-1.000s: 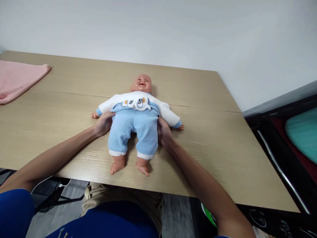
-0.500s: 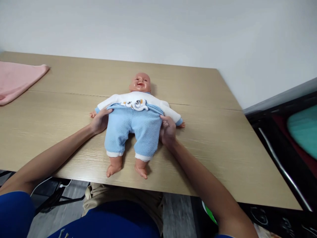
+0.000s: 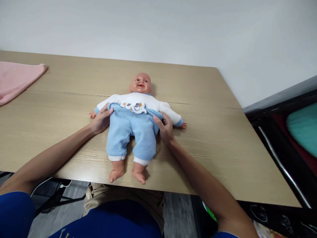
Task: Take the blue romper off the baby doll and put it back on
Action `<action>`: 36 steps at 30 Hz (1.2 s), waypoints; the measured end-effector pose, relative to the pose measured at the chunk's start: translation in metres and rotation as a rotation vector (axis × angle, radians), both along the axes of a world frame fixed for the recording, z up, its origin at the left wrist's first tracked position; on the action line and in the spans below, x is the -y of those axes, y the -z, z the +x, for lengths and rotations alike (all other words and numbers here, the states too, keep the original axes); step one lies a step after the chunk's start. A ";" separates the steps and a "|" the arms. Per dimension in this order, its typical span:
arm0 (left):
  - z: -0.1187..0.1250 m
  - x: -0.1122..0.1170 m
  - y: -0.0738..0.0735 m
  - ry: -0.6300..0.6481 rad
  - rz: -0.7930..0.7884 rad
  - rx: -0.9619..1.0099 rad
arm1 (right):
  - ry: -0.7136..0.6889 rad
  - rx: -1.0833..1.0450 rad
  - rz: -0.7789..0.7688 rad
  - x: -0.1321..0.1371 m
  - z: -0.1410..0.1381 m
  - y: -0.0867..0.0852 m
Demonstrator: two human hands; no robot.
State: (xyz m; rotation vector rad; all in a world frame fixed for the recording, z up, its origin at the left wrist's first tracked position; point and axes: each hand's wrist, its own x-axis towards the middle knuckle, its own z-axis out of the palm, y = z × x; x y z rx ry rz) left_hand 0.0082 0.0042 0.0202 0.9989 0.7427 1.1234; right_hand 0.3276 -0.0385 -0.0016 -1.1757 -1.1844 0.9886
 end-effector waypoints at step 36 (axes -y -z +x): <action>0.005 -0.008 0.016 -0.284 0.176 -0.095 | 0.201 0.334 0.279 -0.003 -0.005 -0.038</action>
